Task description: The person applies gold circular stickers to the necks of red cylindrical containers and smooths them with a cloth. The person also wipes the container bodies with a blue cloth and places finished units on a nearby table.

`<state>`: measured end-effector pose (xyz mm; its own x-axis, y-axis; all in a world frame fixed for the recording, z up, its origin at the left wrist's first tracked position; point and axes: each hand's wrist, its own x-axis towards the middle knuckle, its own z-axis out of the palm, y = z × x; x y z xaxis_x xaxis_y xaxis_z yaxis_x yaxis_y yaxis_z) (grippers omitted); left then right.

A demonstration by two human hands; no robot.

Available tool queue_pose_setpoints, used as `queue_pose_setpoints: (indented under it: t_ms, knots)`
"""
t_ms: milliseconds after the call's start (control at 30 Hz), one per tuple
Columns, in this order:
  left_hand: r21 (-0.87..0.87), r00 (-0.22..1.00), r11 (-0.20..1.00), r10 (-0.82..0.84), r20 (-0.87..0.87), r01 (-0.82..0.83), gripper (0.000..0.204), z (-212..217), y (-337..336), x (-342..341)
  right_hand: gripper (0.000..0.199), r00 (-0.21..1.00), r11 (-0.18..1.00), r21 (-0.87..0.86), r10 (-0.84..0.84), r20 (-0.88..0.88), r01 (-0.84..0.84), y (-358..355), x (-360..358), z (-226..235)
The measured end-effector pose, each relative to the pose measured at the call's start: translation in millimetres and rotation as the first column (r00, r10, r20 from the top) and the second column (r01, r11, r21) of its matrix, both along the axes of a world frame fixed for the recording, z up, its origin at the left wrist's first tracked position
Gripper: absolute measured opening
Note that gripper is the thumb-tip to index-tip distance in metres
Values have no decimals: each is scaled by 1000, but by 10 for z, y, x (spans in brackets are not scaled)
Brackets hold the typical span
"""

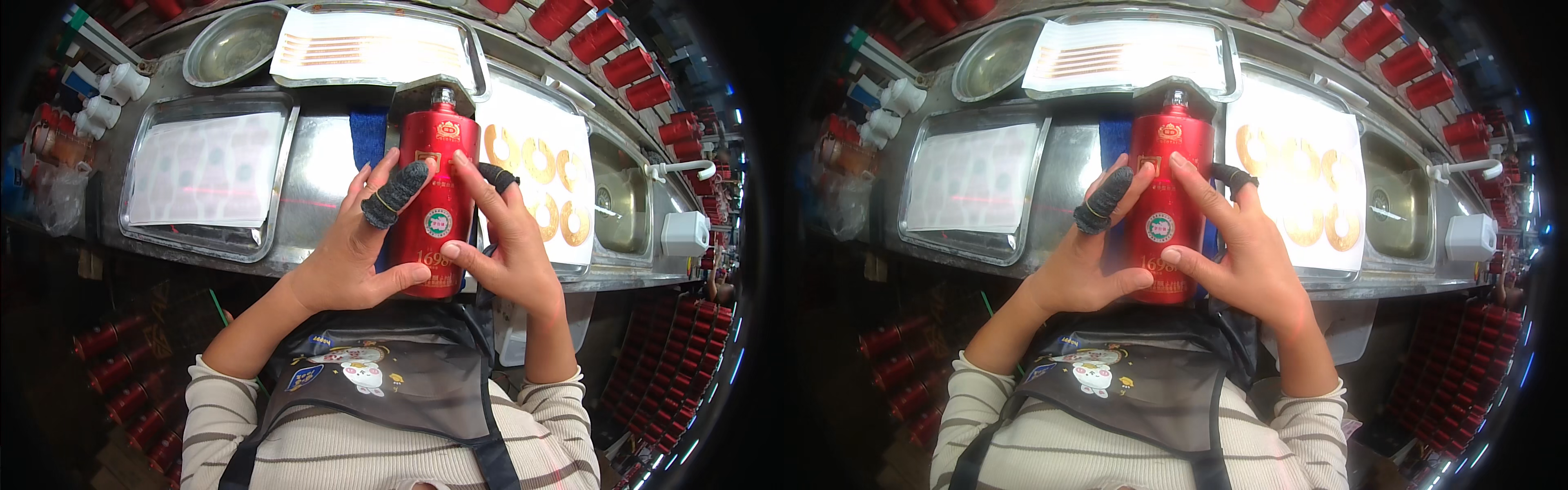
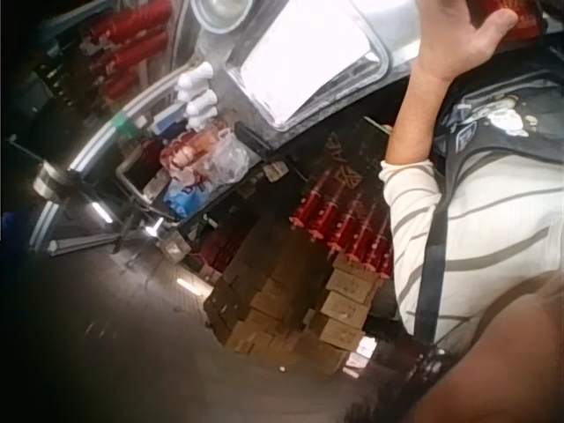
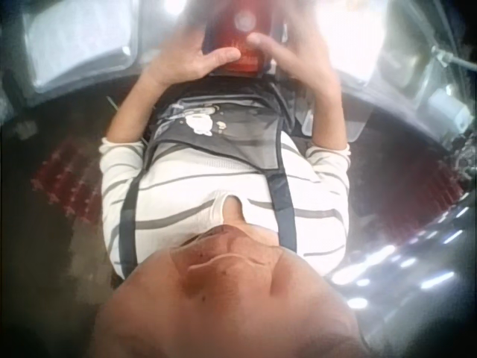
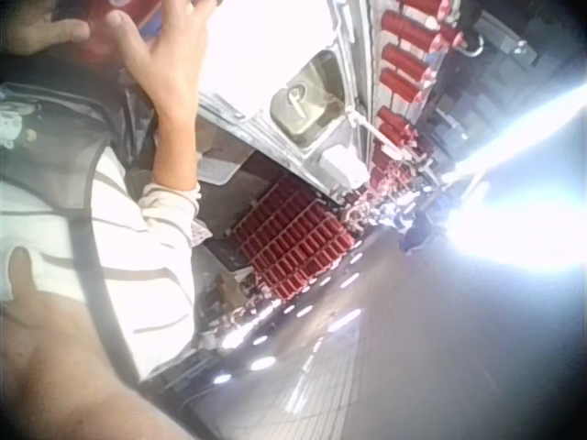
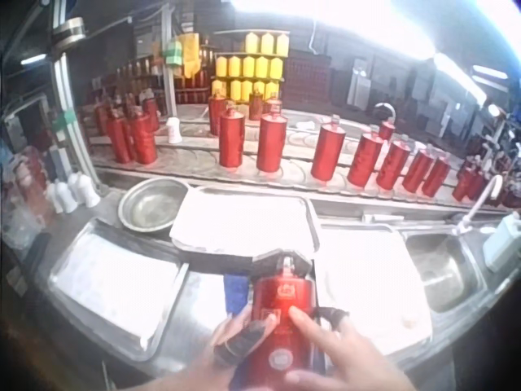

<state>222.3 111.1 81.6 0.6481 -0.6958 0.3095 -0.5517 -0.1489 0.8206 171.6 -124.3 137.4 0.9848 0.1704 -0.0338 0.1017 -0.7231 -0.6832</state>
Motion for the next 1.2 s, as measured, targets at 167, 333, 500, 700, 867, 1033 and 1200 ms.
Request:
queue_pose_setpoints:
  t_ms: [167, 333, 500, 700, 867, 1033, 1200]
  knots:
    - [-142, 993, 989, 25, -115, -42, 102, -88, -21, -50, 95, 992, 999, 30, -36, -117, 40, 63, 24, 55]
    - [-16, 994, 1000, -24, -109, 22, 104, -8, -2, -32, 98, 993, 997, 60, -39, -112, 46, 69, 30, 82]
    - [26, 994, 999, -28, -105, 31, 105, 38, 8, -28, 97, 997, 998, 55, -18, -77, 22, 68, 30, 47]
    - [42, 996, 998, -32, -81, 35, 107, 18, 16, -11, 97, 995, 999, 29, -32, -97, 35, 78, 9, 66]
    - [43, 997, 999, -12, -73, 16, 107, 59, 3, -7, 96, 990, 999, -5, -49, -136, 49, 85, 18, 119]
    - [53, 997, 998, -19, -80, 23, 106, 33, -8, -3, 94, 987, 998, 7, -65, -145, 66, 94, 33, 94]
    - [26, 997, 999, -26, -80, 28, 105, 41, -24, 2, 91, 986, 996, 24, -80, -145, 85, 112, 24, 117]
